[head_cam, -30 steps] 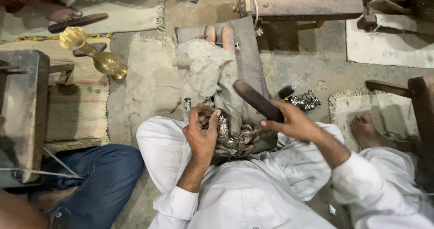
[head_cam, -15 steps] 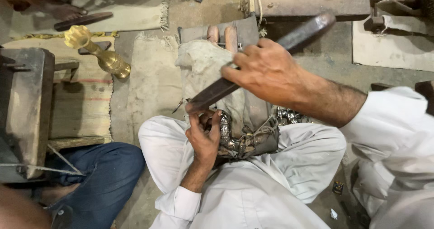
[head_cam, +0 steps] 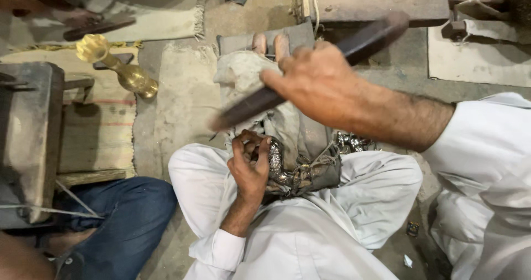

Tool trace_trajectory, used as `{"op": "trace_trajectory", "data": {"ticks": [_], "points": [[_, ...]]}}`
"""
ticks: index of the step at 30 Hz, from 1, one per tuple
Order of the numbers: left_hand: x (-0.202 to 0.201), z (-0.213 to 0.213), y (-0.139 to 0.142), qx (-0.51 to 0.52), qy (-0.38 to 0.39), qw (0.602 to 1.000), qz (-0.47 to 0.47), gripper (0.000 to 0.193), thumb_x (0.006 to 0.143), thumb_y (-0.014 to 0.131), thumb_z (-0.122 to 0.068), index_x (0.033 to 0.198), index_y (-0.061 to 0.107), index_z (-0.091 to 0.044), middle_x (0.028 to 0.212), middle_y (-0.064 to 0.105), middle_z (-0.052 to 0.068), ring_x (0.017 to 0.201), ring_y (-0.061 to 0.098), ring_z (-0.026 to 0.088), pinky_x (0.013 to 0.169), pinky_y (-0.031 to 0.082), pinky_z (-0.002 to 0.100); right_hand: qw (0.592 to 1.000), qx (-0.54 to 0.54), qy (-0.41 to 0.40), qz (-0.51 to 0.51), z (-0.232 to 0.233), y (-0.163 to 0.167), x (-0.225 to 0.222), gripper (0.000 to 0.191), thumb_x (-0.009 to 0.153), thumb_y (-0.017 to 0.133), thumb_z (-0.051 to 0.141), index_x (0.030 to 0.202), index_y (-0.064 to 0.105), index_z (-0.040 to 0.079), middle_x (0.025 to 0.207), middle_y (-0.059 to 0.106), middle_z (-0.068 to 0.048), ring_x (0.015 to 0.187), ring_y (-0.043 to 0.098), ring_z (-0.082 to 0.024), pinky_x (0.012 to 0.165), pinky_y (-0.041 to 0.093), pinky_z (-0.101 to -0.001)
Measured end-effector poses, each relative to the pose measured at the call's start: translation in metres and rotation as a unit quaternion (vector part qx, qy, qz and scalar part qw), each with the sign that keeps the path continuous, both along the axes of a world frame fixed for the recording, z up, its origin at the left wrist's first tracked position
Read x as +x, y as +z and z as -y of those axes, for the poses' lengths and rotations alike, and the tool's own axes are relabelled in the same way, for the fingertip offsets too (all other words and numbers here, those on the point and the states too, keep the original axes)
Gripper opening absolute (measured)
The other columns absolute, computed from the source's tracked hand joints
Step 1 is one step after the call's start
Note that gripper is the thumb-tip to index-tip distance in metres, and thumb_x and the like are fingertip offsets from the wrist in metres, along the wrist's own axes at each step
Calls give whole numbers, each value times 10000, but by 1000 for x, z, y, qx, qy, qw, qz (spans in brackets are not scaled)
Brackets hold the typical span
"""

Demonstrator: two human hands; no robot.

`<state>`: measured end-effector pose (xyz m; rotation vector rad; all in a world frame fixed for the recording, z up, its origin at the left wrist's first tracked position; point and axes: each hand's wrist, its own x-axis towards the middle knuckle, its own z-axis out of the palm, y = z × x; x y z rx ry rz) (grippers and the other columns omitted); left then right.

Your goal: The person sits cross-legged on the floor with a cloth-covered board on their lap, holding small ornate metal pieces against the board and repeatedly rubbing them with a dark handheld file-like tool. They reposition the metal pieces and continue working the surfaces throughout the episode.

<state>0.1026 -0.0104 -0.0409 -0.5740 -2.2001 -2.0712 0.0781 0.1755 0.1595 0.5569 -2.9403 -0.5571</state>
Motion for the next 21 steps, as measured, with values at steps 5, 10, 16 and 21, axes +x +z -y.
{"op": "trace_trajectory", "data": {"ticks": [5,10,16,21], "points": [[-1,0,4,-38,18,999,-15,252,917,768,-14,1061,563,13,882,755,105,685,687,140,628,540,284,998,32,-12,51,-4,-2,2,170,887,691,208,1027,650,121,760,700,-62,677,715,-229,517,532,-388],[-2,1,3,-36,10,998,-48,262,936,766,-12,1033,524,10,874,722,101,710,680,129,625,545,276,998,-40,-32,34,-10,-4,2,212,841,687,141,1051,655,144,809,704,-66,734,715,-246,497,514,-390],[1,-1,-2,6,4,1000,17,245,957,746,-25,1056,524,11,864,741,81,693,666,85,590,543,255,998,-17,-33,41,-11,1,3,208,941,651,250,1122,639,148,820,691,-57,733,696,-201,578,514,-372],[1,0,-6,4,7,1000,1,259,944,763,-34,1022,519,7,880,747,95,711,655,62,611,547,241,982,141,-36,119,-9,-1,9,219,939,657,187,1153,624,155,819,691,-48,679,689,-135,509,518,-296]]}}
